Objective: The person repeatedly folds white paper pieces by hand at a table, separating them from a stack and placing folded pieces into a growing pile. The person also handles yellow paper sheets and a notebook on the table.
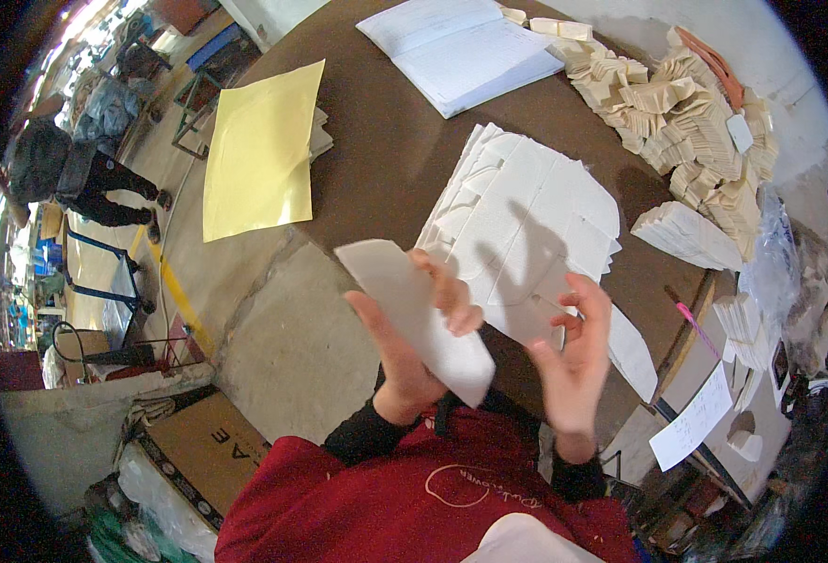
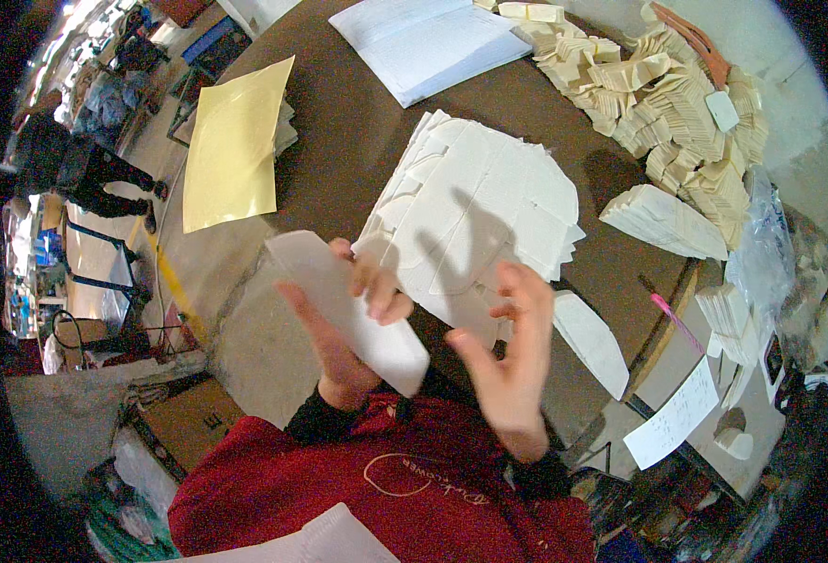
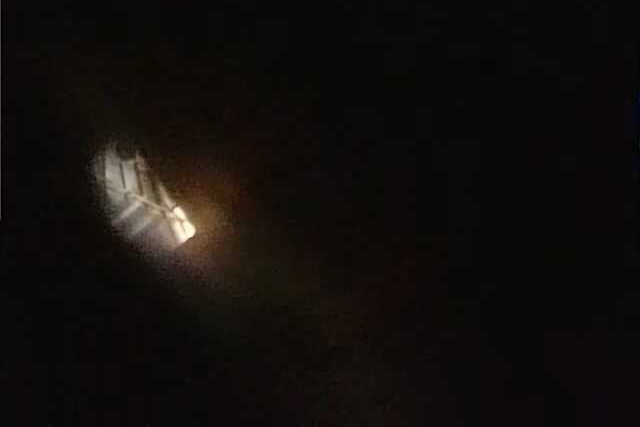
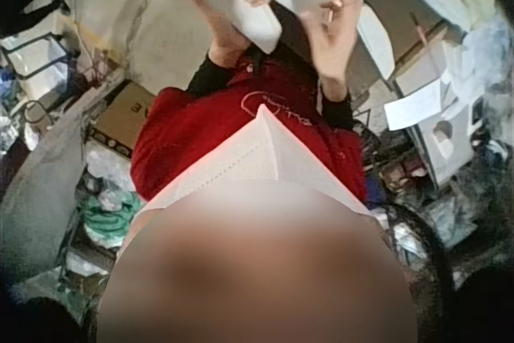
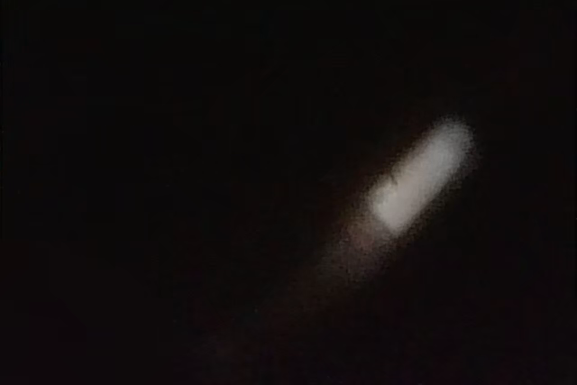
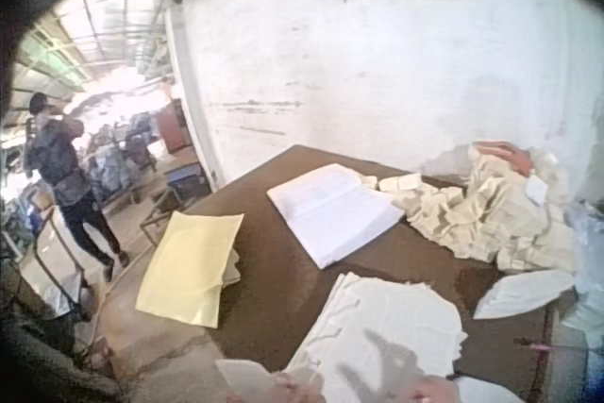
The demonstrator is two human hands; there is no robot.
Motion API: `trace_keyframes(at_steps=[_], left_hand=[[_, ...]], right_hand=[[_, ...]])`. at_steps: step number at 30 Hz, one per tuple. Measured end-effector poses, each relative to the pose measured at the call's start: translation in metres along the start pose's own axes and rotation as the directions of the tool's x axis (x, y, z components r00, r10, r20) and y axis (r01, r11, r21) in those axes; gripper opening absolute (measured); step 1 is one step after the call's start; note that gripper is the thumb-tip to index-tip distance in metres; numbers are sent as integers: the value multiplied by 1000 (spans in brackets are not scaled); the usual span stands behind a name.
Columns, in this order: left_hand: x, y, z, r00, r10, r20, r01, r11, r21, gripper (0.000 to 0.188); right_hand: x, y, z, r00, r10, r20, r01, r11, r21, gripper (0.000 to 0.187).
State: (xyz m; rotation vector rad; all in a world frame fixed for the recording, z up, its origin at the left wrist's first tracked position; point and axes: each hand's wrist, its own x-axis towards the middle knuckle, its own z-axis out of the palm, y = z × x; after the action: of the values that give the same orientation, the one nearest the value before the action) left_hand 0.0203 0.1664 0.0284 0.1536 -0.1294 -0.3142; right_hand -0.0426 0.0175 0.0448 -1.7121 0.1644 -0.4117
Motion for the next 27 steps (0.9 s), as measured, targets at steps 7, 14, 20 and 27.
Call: trace_keyframes(at_steps=[7,14,20,27], left_hand=[[10,19,-8,993,18,-114,-2,990,138,104],[3,-1,-9,957,-286,-49,288,916,278,99],[10,-9,-22,924,-358,-135,382,878,287,68],[11,-12,-30,900,-387,-201,429,867,253,68]], right_hand=[[58,15,-55,908,350,231,-398,544,739,54],[81,22,-71,894,338,294,-447,680,581,49],[93,27,-83,834,479,273,-536,585,608,39],[101,22,-83,709,595,379,-622,272,734,20]])
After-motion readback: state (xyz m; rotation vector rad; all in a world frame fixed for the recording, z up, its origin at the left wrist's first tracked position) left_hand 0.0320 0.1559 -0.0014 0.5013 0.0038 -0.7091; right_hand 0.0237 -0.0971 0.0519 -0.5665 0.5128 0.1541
